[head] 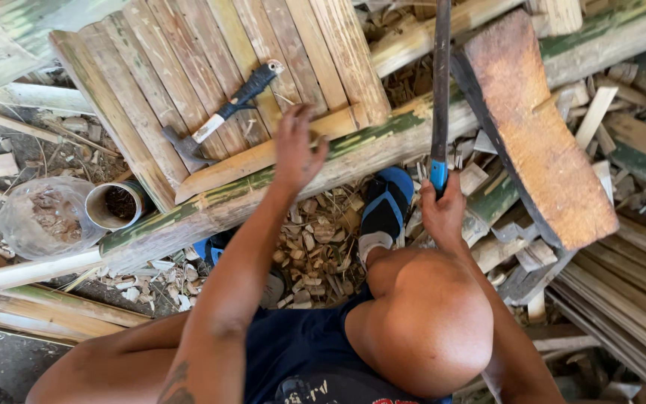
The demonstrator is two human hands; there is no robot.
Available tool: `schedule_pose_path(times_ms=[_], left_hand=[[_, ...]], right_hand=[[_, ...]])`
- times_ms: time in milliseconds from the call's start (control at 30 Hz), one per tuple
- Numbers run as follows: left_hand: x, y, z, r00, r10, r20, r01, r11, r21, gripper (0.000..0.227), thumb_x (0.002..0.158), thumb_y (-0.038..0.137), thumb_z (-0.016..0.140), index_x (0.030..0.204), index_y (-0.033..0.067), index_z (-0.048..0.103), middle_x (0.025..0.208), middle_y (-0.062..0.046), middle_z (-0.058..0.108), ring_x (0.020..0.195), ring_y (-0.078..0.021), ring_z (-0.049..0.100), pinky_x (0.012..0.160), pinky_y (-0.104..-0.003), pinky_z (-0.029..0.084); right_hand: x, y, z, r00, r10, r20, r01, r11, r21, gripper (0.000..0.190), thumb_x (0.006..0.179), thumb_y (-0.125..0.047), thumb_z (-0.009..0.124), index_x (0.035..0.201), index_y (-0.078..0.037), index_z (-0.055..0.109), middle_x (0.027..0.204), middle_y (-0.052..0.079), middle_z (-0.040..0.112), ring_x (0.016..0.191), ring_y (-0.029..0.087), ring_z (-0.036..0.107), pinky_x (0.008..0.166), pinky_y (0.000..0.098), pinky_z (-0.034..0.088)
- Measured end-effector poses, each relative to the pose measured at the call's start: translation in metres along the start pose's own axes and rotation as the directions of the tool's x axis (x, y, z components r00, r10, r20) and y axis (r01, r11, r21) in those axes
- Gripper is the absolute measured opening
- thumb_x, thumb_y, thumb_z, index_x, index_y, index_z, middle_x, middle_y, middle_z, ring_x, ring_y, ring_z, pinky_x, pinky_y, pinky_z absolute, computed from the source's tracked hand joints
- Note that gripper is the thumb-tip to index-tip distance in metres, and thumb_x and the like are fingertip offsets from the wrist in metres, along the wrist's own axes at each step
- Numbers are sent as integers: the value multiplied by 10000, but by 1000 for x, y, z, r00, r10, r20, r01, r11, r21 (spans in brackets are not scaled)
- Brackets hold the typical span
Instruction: The person assembles a bamboo structure by placing bamboo slats into a frame, hammering nails to secure them, and sawing bamboo pieces to fit. The person uses a hammer, saw, and nails to complete the assembly.
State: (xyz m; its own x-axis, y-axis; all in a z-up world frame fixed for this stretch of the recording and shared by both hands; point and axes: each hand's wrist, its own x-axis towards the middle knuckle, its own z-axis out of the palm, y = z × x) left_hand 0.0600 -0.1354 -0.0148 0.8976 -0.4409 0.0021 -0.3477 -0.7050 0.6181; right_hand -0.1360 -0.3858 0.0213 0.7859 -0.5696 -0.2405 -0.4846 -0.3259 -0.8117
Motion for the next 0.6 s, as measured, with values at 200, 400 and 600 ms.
schedule_pose_path(times_ms=[200,400,600], left_hand=[[-13,-16,-72,970,-78,232,-3,944,330,489,943,403,691,1288,73,587,1235,-180,580,1169,-394,542,976,-561,468],[71,91,-91,779,-77,623,-193,915,354,357,1063,218,481,1407,123,492,796,-207,645,537,-278,621,470,-410,525],[147,247,-30,688,247,682,-722,323,611,508,982,46,474,1467,200,471,652,-82,687,503,-187,617,452,-328,514]], right_hand=[[-10,18,-27,997,-8,-74,11,999,38,199,1049,-186,625,1065,-17,521,758,88,587,637,143,556,574,325,474],[-3,13,-60,964,-111,-242,146,981,130,250,1104,-181,553,1267,-8,476,841,64,651,712,149,633,641,331,532],[15,-16,-95,902,-201,-383,133,972,-195,349,1090,-165,580,1377,-8,461,802,204,617,680,367,636,604,467,489]])
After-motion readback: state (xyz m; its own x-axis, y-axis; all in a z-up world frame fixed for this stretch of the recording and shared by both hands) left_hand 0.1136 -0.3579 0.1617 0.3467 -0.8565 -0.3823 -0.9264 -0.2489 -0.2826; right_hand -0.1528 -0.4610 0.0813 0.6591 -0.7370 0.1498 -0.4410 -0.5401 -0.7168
